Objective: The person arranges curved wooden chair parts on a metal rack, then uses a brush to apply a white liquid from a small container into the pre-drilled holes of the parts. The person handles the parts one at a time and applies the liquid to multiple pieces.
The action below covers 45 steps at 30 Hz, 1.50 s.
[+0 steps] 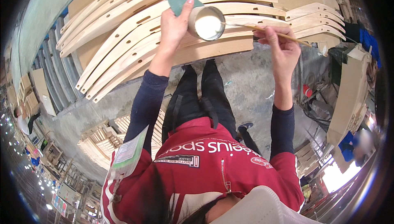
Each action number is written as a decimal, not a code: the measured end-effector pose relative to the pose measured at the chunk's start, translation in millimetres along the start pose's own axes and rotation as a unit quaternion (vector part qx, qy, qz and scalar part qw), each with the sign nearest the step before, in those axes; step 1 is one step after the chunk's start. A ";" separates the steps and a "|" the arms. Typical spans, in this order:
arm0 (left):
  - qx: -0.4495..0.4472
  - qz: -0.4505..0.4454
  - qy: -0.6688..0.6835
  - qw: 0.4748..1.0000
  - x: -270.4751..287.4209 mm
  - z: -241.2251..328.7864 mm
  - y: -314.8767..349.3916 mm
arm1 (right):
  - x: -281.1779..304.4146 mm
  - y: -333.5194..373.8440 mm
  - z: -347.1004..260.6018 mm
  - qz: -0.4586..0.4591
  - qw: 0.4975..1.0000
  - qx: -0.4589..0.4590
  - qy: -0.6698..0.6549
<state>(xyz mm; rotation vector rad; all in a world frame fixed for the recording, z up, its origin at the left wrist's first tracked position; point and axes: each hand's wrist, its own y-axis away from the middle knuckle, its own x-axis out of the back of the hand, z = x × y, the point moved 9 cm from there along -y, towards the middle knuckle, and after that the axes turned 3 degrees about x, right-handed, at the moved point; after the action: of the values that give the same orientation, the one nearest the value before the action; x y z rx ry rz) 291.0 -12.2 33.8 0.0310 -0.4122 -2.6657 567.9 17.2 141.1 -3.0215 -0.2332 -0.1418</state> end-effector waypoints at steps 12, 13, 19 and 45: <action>-0.014 -0.028 0.015 0.999 -9.7 25.2 13.3 | -34.0 27.5 -7.4 -0.064 0.997 -0.036 -0.037; -0.013 -0.027 0.023 0.999 -9.3 23.6 14.0 | -33.5 27.8 -5.8 -0.063 0.996 -0.049 -0.050; -0.028 -0.004 0.064 0.998 -10.4 22.3 13.0 | -26.1 23.8 9.9 -0.026 0.981 -0.129 -0.144; 0.091 0.043 0.071 0.992 -7.2 -24.8 -1.2 | 40.1 -90.5 95.9 0.093 0.979 0.074 0.168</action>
<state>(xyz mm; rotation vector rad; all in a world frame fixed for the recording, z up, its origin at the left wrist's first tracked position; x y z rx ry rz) 299.1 -15.1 9.4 0.2524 -0.5952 -2.5136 601.2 123.0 59.3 -2.7918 0.0659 -0.5822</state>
